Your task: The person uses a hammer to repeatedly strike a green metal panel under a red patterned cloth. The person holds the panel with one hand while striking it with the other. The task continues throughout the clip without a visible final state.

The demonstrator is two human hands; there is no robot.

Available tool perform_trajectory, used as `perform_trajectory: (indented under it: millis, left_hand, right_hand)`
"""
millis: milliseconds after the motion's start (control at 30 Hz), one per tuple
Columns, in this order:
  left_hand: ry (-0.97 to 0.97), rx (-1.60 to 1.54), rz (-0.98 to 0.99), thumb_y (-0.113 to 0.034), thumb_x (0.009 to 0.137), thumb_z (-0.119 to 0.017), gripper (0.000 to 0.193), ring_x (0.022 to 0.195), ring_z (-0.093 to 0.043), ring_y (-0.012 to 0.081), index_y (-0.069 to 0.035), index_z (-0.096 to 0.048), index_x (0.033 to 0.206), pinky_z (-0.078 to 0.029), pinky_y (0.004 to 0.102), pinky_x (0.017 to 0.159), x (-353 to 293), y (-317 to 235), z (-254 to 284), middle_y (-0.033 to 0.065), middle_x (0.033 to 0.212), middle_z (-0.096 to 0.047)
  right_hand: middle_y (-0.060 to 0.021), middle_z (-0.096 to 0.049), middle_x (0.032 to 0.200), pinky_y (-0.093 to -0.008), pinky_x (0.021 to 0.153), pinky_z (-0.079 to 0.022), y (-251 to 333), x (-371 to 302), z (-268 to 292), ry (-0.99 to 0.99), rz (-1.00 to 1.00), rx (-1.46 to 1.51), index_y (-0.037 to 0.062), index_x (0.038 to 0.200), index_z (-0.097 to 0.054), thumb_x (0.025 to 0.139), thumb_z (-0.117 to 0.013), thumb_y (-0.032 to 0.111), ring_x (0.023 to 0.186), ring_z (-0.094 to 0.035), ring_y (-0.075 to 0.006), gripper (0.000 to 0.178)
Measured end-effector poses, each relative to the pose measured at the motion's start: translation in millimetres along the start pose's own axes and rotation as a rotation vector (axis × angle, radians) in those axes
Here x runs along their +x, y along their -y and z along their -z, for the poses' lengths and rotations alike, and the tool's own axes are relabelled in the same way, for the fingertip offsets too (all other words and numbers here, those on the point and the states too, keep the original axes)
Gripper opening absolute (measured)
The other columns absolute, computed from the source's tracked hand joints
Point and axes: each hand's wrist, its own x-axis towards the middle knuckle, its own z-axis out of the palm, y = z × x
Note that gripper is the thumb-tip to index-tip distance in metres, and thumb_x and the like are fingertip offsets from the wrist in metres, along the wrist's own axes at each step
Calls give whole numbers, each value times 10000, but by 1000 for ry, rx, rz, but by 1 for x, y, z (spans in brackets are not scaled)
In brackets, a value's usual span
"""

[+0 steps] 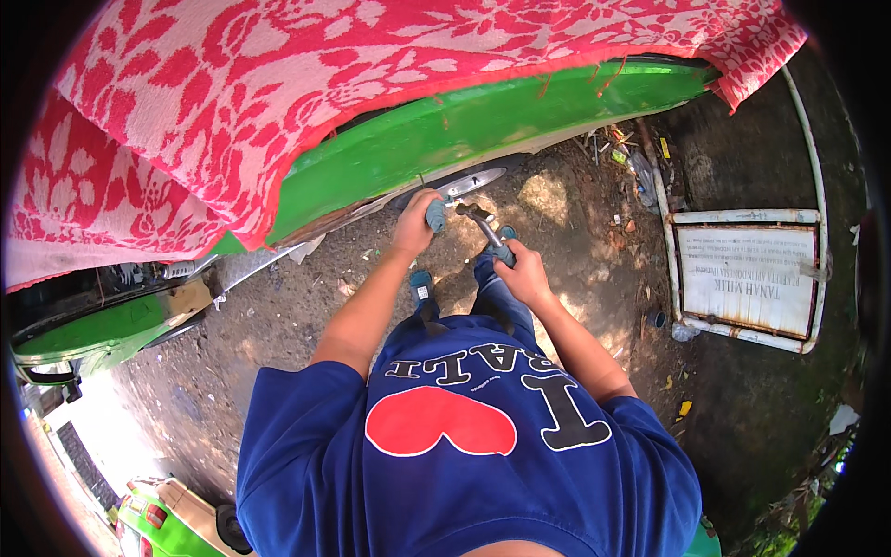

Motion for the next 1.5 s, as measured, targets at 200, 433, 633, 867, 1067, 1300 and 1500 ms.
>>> perform_trajectory:
  millis: [200,433,633,867,1067,1300,1500]
  left_hand:
    - [-6,3,5,81,785,-652,437,1136,-608,369,-78,-572,1184,-478,388,971,8,10,0,165,1161,-637]
    - [-257,-218,230,-70,857,-708,361,981,-669,384,-99,-550,1180,-519,406,847,38,22,6,172,1025,-685]
    - [-130,-87,237,-68,851,-723,323,914,-686,348,-43,-547,1121,-526,402,814,52,15,9,184,959,-685]
    - [-53,90,97,-64,829,-737,341,958,-685,375,-37,-580,1130,-524,407,834,51,27,-6,215,994,-682]
    - [-25,-38,284,-25,826,-712,381,1055,-666,337,-104,-593,1180,-509,377,903,5,50,1,154,1109,-687]
    - [22,12,71,76,774,-650,457,1158,-592,379,-96,-574,1191,-495,409,939,-11,27,8,140,1242,-613]
    - [32,5,16,93,760,-653,463,1160,-582,366,-84,-571,1180,-486,411,951,0,17,7,133,1226,-599]
  right_hand:
    - [-231,-668,791,-453,730,-521,5,3,0,40,-45,-4,20,1021,-659,813,-675,184,793,-680,-405,265]
    - [-217,-668,812,-433,725,-518,23,13,-3,46,16,18,1,1079,-642,856,-698,212,791,-680,-385,311]
    - [-166,-649,803,-383,684,-502,63,35,-8,-36,189,129,-11,1132,-617,920,-699,194,711,-634,-278,306]
    - [-227,-658,836,-475,726,-508,54,64,-18,-2,239,-262,14,1137,-605,966,-625,274,808,-634,-447,311]
    - [-232,-667,861,-483,701,-493,40,39,-3,67,124,-103,20,1111,-626,968,-618,334,814,-653,-424,345]
    - [-173,-608,710,-381,622,-457,20,18,2,19,-1,9,-12,1055,-635,958,-659,287,619,-543,-247,316]
    - [-200,-655,808,-414,696,-489,25,6,7,31,-60,18,-4,1072,-650,957,-652,321,733,-644,-344,345]
